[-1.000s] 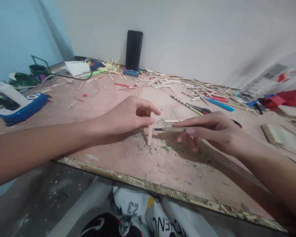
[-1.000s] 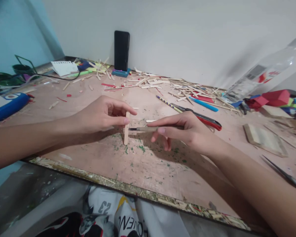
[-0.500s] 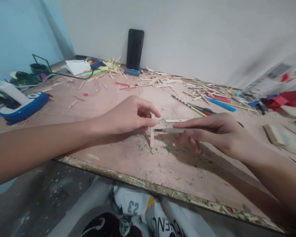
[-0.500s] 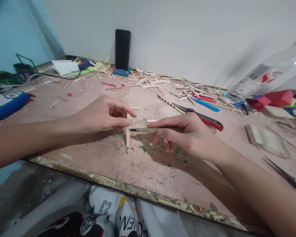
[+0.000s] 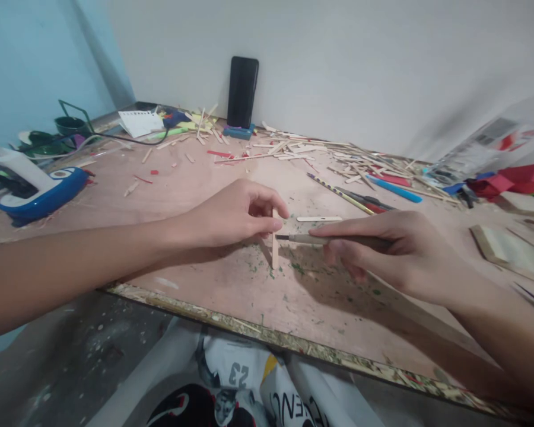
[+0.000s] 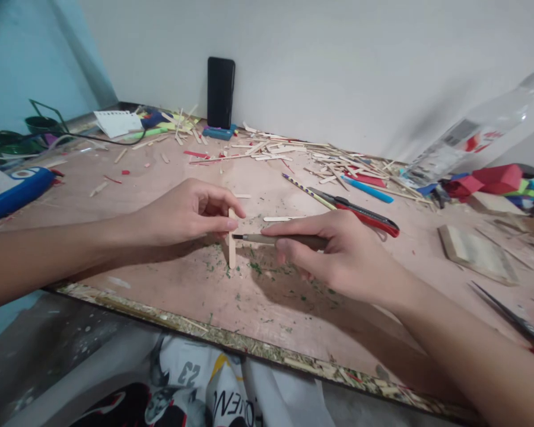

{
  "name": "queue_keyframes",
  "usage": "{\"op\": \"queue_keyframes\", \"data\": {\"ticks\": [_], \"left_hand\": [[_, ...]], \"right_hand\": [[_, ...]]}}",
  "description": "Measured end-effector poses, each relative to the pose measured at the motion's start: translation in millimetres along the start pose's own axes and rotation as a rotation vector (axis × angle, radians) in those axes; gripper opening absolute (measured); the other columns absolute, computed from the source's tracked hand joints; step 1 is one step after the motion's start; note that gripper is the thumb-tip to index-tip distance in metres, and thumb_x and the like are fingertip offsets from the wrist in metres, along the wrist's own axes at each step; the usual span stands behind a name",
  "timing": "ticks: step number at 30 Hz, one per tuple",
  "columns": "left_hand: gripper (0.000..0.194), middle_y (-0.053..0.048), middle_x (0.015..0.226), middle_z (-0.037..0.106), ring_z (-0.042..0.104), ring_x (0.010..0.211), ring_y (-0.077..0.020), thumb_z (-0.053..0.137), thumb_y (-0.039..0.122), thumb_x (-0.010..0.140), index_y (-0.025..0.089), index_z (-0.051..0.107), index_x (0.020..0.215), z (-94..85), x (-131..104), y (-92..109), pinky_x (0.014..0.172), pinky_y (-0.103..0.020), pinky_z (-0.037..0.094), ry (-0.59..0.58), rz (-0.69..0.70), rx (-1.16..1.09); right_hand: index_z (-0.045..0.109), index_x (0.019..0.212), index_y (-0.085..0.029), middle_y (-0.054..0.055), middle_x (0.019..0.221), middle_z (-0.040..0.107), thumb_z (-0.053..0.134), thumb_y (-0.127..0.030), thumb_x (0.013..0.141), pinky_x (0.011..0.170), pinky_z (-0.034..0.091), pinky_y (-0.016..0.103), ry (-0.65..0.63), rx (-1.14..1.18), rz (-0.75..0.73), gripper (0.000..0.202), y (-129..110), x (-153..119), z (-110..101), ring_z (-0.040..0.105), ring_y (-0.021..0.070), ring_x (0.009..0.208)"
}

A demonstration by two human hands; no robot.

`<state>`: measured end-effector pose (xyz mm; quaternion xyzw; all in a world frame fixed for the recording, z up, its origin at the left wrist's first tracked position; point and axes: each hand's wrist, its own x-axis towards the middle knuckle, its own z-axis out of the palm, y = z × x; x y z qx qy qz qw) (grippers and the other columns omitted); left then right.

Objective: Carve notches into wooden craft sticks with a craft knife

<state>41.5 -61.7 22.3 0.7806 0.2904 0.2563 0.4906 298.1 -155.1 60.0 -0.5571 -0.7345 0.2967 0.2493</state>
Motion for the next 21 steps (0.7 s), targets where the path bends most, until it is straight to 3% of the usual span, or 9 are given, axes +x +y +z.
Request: {"op": "queue_keyframes", "data": {"ticks": [4,9,15,21], "left_hand": [[0.014,0.001,0.071,0.068,0.062,0.065,-0.0101,0.074,0.02,0.093,0.017,0.08,0.105,0.4,1.0,-2.1,0.06,-0.023,0.044,-0.017,0.005,-0.018],[0.018,0.002,0.071,0.067,0.063,0.065,-0.0105,0.072,0.02,0.094,0.017,0.08,0.11,1.2,1.2,-3.3,0.06,-0.023,0.044,-0.035,-0.001,-0.052],[0.02,0.0,0.074,0.069,0.064,0.066,-0.0111,0.074,0.02,0.093,0.015,0.08,0.111,0.9,2.3,-7.2,0.061,-0.023,0.046,-0.035,-0.015,-0.048],[0.019,-0.001,0.078,0.071,0.065,0.069,-0.0114,0.074,0.021,0.093,0.016,0.081,0.11,2.5,2.7,-7.2,0.064,-0.024,0.047,-0.03,-0.012,-0.037]], "right_hand": [[0.091,0.11,-0.028,0.001,0.053,0.069,0.084,-0.062,0.084,0.042,0.041,0.028,-0.022,0.102,0.103,0.043,10.4,6.9,0.1,0.058,0.0155,0.042],[0.091,0.107,-0.03,0.003,0.066,0.078,0.088,-0.061,0.08,0.043,0.047,0.028,-0.07,0.185,0.114,0.042,12.4,10.5,-2.1,0.062,0.0155,0.046],[0.09,0.106,-0.024,0.001,0.048,0.066,0.081,-0.064,0.085,0.038,0.039,0.028,-0.006,0.041,0.124,0.046,0.5,4.1,2.7,0.057,0.0159,0.04],[0.089,0.101,-0.023,0.004,0.058,0.073,0.08,-0.066,0.086,0.039,0.045,0.031,0.002,0.051,0.157,0.047,-3.8,1.4,5.5,0.059,0.0164,0.04]]}}
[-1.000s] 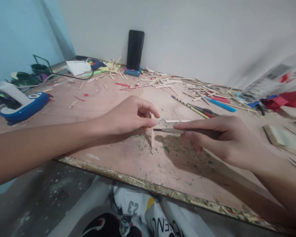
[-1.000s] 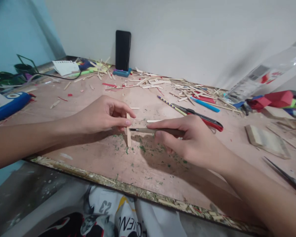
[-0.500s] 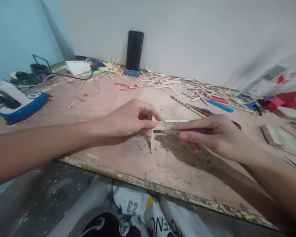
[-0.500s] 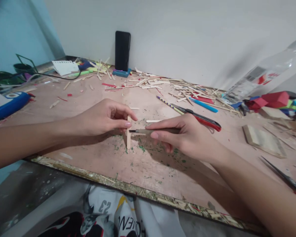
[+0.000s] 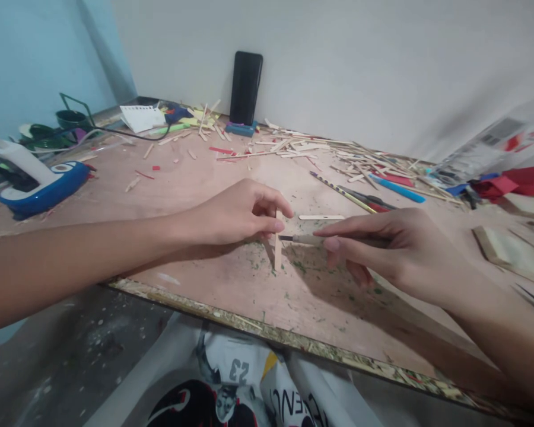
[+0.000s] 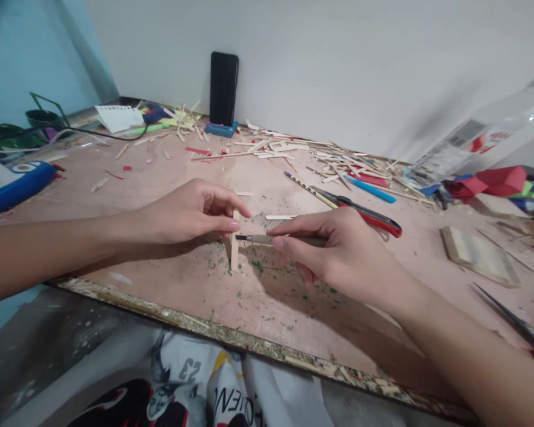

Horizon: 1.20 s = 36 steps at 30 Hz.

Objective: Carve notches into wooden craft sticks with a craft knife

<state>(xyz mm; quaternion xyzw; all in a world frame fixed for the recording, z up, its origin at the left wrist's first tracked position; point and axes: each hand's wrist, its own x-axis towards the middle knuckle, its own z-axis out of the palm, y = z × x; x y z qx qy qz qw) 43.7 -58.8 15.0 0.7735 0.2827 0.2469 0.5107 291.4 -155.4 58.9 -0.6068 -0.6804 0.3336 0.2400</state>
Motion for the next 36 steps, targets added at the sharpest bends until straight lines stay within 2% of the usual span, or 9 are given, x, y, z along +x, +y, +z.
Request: {"op": "queue_keyframes", "data": {"ticks": [5,8,10,13,16,19,25,31,36], "left_hand": [[0.019,0.0,0.075,0.069,0.062,0.066,-0.0106,0.074,0.022,0.093,0.016,0.081,0.11,0.3,0.3,-1.2,0.059,-0.023,0.045,0.004,0.014,0.016],[0.017,-0.001,0.077,0.07,0.064,0.068,-0.0113,0.074,0.021,0.093,0.016,0.082,0.108,-0.2,0.5,-1.5,0.061,-0.023,0.047,0.009,0.018,0.022],[0.016,-0.001,0.078,0.071,0.066,0.07,-0.0114,0.074,0.02,0.092,0.016,0.082,0.106,-0.7,0.6,-1.6,0.063,-0.023,0.048,0.011,0.024,0.022],[0.016,0.0,0.077,0.071,0.066,0.07,-0.0111,0.075,0.019,0.092,0.016,0.081,0.106,-0.5,0.8,-2.3,0.063,-0.023,0.048,0.001,0.028,0.012],[0.016,0.0,0.075,0.07,0.066,0.068,-0.0109,0.075,0.018,0.091,0.015,0.081,0.106,0.9,0.7,-3.1,0.062,-0.023,0.047,-0.01,0.022,-0.013],[0.016,0.001,0.075,0.071,0.064,0.067,-0.0097,0.076,0.015,0.09,0.015,0.081,0.105,2.8,0.5,-3.2,0.063,-0.022,0.047,-0.015,0.015,-0.043],[0.017,0.001,0.074,0.071,0.062,0.063,-0.0086,0.075,0.009,0.089,0.012,0.081,0.104,3.9,0.5,-1.6,0.058,-0.02,0.044,-0.027,-0.015,-0.105],[0.017,0.0,0.069,0.071,0.064,0.061,-0.0082,0.071,0.006,0.093,0.01,0.078,0.108,4.2,1.1,-2.9,0.058,-0.019,0.045,-0.064,-0.04,-0.162],[0.017,-0.001,0.072,0.073,0.071,0.065,-0.0105,0.071,0.004,0.092,0.009,0.077,0.107,4.6,3.2,-4.9,0.059,-0.019,0.048,-0.071,-0.047,-0.197]], "right_hand": [[0.091,0.1,-0.029,-0.001,0.045,0.062,0.075,-0.049,0.094,0.04,0.034,0.032,0.084,-0.18,-0.233,0.026,-4.4,-6.4,2.1,0.043,0.0126,0.035],[0.091,0.104,-0.03,-0.001,0.053,0.069,0.072,-0.039,0.097,0.044,0.038,0.034,0.122,-0.285,-0.372,0.023,-6.4,-12.9,5.6,0.041,0.0115,0.037],[0.091,0.105,-0.03,-0.001,0.054,0.07,0.07,-0.039,0.098,0.045,0.039,0.034,0.142,-0.295,-0.389,0.023,-5.9,-15.8,7.8,0.039,0.011,0.036],[0.091,0.098,-0.03,-0.002,0.046,0.063,0.07,-0.044,0.098,0.041,0.035,0.033,0.145,-0.251,-0.312,0.025,-4.4,-15.0,9.0,0.034,0.0105,0.033],[0.089,0.091,-0.027,0.0,0.046,0.062,0.074,-0.052,0.093,0.037,0.03,0.032,0.092,-0.136,-0.153,0.029,-5.2,-10.2,7.5,0.044,0.013,0.034],[0.088,0.09,-0.024,0.002,0.048,0.065,0.078,-0.06,0.087,0.035,0.036,0.03,0.021,-0.036,-0.012,0.038,-7.5,-6.9,5.7,0.052,0.0151,0.035],[0.091,0.096,-0.022,0.001,0.042,0.06,0.08,-0.054,0.086,0.035,0.031,0.026,-0.011,-0.007,-0.064,0.035,-5.3,-4.0,-1.1,0.05,0.0133,0.035],[0.09,0.115,-0.022,0.002,0.051,0.069,0.083,-0.055,0.086,0.044,0.045,0.027,-0.191,-0.012,-0.051,0.045,10.2,12.5,-16.0,0.059,0.0145,0.044],[0.089,0.117,-0.024,0.002,0.055,0.071,0.086,-0.058,0.083,0.045,0.045,0.026,-0.208,0.028,0.001,0.048,17.4,17.8,-17.1,0.06,0.0146,0.046]]}}
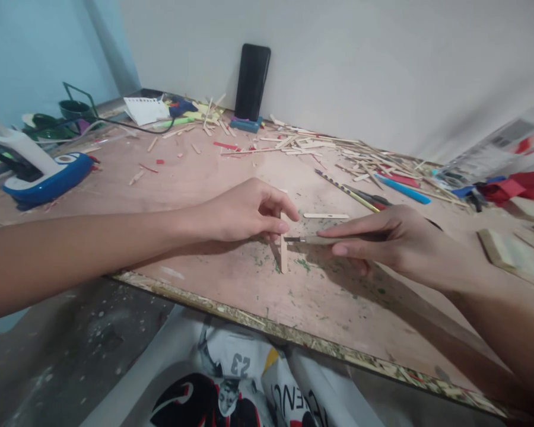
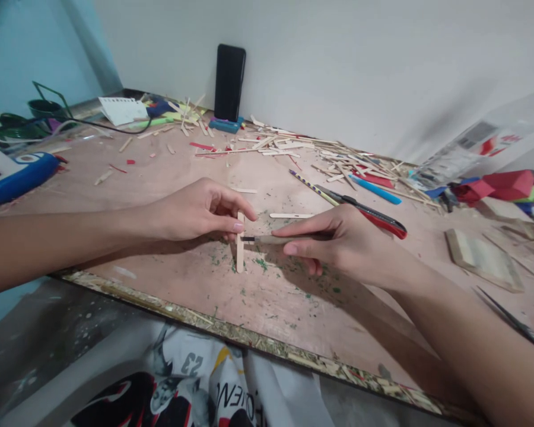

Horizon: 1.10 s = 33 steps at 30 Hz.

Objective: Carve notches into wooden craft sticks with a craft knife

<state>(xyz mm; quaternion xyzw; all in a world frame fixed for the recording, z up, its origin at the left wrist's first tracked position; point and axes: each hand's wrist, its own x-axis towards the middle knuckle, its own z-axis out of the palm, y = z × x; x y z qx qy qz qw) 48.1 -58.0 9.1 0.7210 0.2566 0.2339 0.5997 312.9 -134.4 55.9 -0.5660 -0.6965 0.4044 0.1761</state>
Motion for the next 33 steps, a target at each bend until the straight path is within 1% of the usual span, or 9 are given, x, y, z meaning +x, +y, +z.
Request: {"op": "queue_keyframes", "data": {"ticks": [5,9,11,13,16,20,24,29,33], "left_hand": [[0.017,0.0,0.068,0.071,0.069,0.061,-0.0095,0.072,0.003,0.09,0.008,0.078,0.105,-0.5,2.2,-1.5,0.057,-0.019,0.048,0.009,-0.008,-0.003],[0.018,0.0,0.068,0.072,0.067,0.06,-0.0091,0.074,0.004,0.089,0.008,0.079,0.105,0.6,1.5,-0.9,0.058,-0.019,0.049,0.007,-0.007,0.011],[0.017,0.0,0.068,0.071,0.066,0.06,-0.0088,0.074,0.006,0.09,0.008,0.08,0.106,1.2,0.3,-0.3,0.057,-0.019,0.048,0.008,-0.001,0.023],[0.017,0.0,0.069,0.072,0.065,0.061,-0.0089,0.075,0.007,0.09,0.009,0.08,0.106,1.7,-0.8,0.2,0.058,-0.019,0.047,0.007,0.004,0.037],[0.017,-0.001,0.07,0.072,0.063,0.062,-0.0087,0.074,0.008,0.09,0.009,0.081,0.105,1.6,-2.0,0.6,0.058,-0.019,0.046,-0.005,0.007,0.052],[0.017,-0.001,0.072,0.073,0.063,0.062,-0.0088,0.073,0.008,0.09,0.01,0.081,0.105,-0.5,-1.3,0.5,0.058,-0.019,0.047,-0.002,0.016,0.067],[0.021,-0.001,0.07,0.073,0.066,0.063,-0.0103,0.073,0.007,0.088,0.011,0.081,0.107,-4.0,1.2,-0.7,0.06,-0.02,0.049,0.004,0.025,0.088],[0.021,-0.002,0.073,0.074,0.067,0.066,-0.0107,0.074,0.009,0.089,0.011,0.082,0.108,-3.0,1.4,-2.8,0.063,-0.021,0.051,-0.011,0.024,0.091],[0.02,-0.002,0.071,0.073,0.065,0.063,-0.0108,0.076,0.012,0.089,0.011,0.082,0.108,-0.4,-1.8,-1.1,0.059,-0.02,0.048,-0.023,0.007,0.087]], "right_hand": [[0.087,0.118,-0.018,0.008,0.073,0.079,0.085,-0.063,0.083,0.041,0.044,0.026,-0.045,0.08,0.055,0.057,-4.4,-3.2,3.3,0.058,0.0127,0.044],[0.087,0.12,-0.015,0.007,0.065,0.075,0.082,-0.064,0.085,0.037,0.04,0.026,-0.046,0.053,0.041,0.06,-10.0,-7.5,5.6,0.054,0.0129,0.039],[0.089,0.113,-0.016,0.004,0.058,0.07,0.083,-0.061,0.084,0.036,0.038,0.026,-0.003,0.013,0.025,0.055,-13.4,-11.3,8.6,0.052,0.013,0.037],[0.091,0.104,-0.017,0.002,0.052,0.065,0.085,-0.057,0.082,0.035,0.031,0.024,0.061,-0.037,-0.007,0.046,-17.1,-15.8,12.6,0.047,0.0111,0.036],[0.092,0.097,-0.019,0.003,0.052,0.066,0.084,-0.051,0.082,0.035,0.024,0.023,0.148,-0.107,-0.057,0.036,-21.5,-20.3,17.5,0.041,0.0085,0.037],[0.092,0.091,-0.02,0.001,0.045,0.061,0.083,-0.056,0.081,0.032,0.028,0.024,0.152,-0.086,-0.036,0.038,-24.3,-18.8,18.6,0.044,0.0111,0.032],[0.09,0.086,-0.018,0.002,0.046,0.062,0.082,-0.058,0.08,0.031,0.032,0.025,0.135,-0.053,-0.014,0.041,-26.5,-16.1,19.7,0.047,0.0134,0.031],[0.09,0.086,-0.019,0.0,0.043,0.058,0.08,-0.058,0.08,0.031,0.029,0.025,0.162,-0.054,-0.024,0.041,-28.0,-16.1,22.1,0.044,0.0127,0.032],[0.091,0.086,-0.02,-0.001,0.042,0.055,0.082,-0.057,0.078,0.033,0.023,0.025,0.169,-0.087,-0.044,0.039,-26.5,-16.5,20.1,0.042,0.0116,0.033]]}}
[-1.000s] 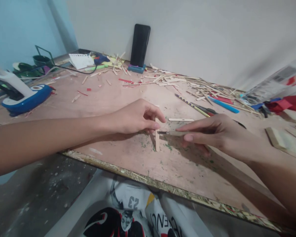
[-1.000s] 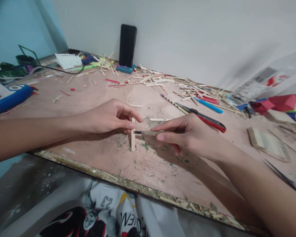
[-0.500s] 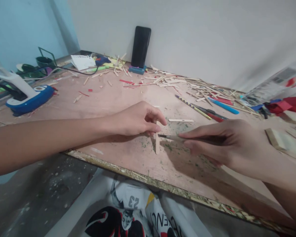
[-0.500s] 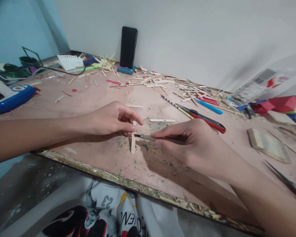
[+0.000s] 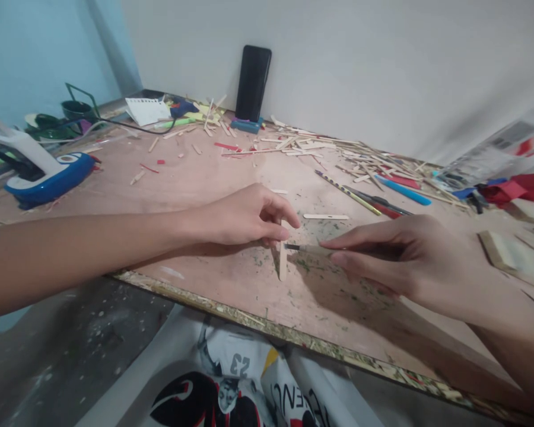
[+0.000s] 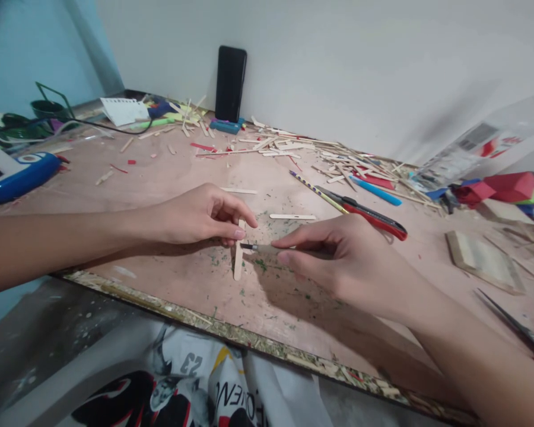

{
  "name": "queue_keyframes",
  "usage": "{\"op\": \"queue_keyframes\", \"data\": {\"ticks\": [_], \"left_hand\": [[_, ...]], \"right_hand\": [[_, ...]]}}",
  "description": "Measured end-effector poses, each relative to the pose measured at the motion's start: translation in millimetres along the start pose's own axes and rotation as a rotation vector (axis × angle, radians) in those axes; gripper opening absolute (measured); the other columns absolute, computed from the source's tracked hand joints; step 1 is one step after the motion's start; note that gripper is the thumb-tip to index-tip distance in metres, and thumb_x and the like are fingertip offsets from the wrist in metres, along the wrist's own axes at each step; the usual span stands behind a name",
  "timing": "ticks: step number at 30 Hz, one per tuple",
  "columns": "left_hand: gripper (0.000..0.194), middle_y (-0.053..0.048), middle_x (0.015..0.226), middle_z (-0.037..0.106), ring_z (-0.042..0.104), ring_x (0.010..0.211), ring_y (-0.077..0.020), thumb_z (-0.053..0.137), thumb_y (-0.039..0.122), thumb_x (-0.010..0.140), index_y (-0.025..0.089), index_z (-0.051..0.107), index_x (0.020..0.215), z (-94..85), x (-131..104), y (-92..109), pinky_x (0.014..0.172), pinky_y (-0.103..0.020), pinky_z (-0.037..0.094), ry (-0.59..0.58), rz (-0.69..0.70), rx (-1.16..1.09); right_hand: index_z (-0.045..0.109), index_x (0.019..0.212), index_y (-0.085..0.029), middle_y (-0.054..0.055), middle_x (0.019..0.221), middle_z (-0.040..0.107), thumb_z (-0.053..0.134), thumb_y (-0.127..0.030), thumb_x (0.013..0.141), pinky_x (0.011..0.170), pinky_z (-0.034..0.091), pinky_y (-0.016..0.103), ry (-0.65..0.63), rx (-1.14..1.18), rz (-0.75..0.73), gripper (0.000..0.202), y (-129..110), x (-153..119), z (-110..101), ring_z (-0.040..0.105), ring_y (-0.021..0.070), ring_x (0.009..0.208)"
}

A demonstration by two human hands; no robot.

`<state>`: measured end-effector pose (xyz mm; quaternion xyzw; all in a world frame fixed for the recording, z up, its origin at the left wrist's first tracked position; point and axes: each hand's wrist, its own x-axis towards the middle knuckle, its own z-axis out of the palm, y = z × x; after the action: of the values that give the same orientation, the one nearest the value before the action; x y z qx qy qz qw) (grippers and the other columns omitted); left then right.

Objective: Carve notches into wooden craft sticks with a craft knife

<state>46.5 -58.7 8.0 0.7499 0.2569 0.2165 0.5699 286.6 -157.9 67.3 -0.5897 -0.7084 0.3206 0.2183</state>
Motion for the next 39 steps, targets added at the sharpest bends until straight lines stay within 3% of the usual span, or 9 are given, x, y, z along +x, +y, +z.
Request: {"op": "queue_keyframes", "data": {"ticks": [14,18,22,26,32,36,39], "left_hand": [[0.018,0.001,0.068,0.068,0.063,0.06,-0.0082,0.072,0.008,0.092,0.008,0.079,0.109,1.5,-1.2,3.2,0.057,-0.019,0.047,-0.021,-0.049,-0.084],[0.018,0.002,0.066,0.068,0.064,0.06,-0.0074,0.071,0.005,0.093,0.008,0.078,0.108,1.3,-0.5,3.5,0.058,-0.018,0.049,-0.036,-0.052,-0.095],[0.018,0.001,0.067,0.069,0.065,0.06,-0.0084,0.071,0.007,0.092,0.009,0.079,0.108,1.1,0.2,3.0,0.058,-0.019,0.049,-0.047,-0.048,-0.073],[0.02,-0.001,0.069,0.071,0.065,0.061,-0.01,0.074,0.013,0.09,0.01,0.08,0.109,-0.9,0.5,2.5,0.058,-0.02,0.048,-0.04,-0.035,-0.01],[0.007,-0.002,0.076,0.075,0.062,0.066,-0.0103,0.075,0.016,0.086,0.013,0.08,0.09,-9.9,0.6,5.6,0.06,-0.021,0.043,-0.007,0.032,0.146],[0.009,-0.002,0.079,0.078,0.066,0.071,-0.0129,0.073,0.017,0.086,0.016,0.082,0.084,-14.9,0.2,4.6,0.065,-0.024,0.045,-0.076,0.054,0.263],[0.012,-0.002,0.085,0.08,0.069,0.077,-0.0148,0.072,0.019,0.088,0.018,0.084,0.088,-16.4,0.1,3.0,0.07,-0.025,0.046,-0.12,0.066,0.355]], "right_hand": [[0.092,0.092,-0.019,-0.001,0.048,0.054,0.085,-0.061,0.082,0.039,0.026,0.027,-0.07,0.025,-0.036,0.044,5.5,1.0,-4.7,0.04,0.0107,0.041],[0.092,0.098,-0.017,-0.001,0.051,0.053,0.086,-0.059,0.081,0.041,0.021,0.027,-0.104,0.026,-0.041,0.045,8.0,6.3,-9.4,0.036,0.0102,0.047],[0.092,0.1,-0.017,0.002,0.056,0.061,0.086,-0.056,0.082,0.042,0.027,0.027,-0.159,0.046,-0.032,0.043,14.1,10.8,-10.8,0.043,0.0117,0.049],[0.091,0.103,-0.019,0.002,0.055,0.066,0.084,-0.058,0.085,0.041,0.034,0.026,-0.164,0.082,0.001,0.043,16.8,10.0,-11.6,0.05,0.0132,0.045],[0.09,0.1,-0.021,0.003,0.055,0.069,0.085,-0.059,0.085,0.039,0.029,0.026,-0.088,0.076,-0.004,0.041,14.5,4.5,-20.4,0.045,0.011,0.042],[0.09,0.093,-0.02,0.004,0.056,0.069,0.087,-0.058,0.083,0.043,0.027,0.028,-0.028,0.045,-0.027,0.04,16.2,5.0,-23.8,0.043,0.0106,0.045],[0.091,0.094,-0.02,0.007,0.064,0.075,0.088,-0.058,0.08,0.049,0.033,0.029,-0.022,0.012,-0.039,0.04,17.8,6.4,-24.1,0.054,0.0149,0.055]]}}
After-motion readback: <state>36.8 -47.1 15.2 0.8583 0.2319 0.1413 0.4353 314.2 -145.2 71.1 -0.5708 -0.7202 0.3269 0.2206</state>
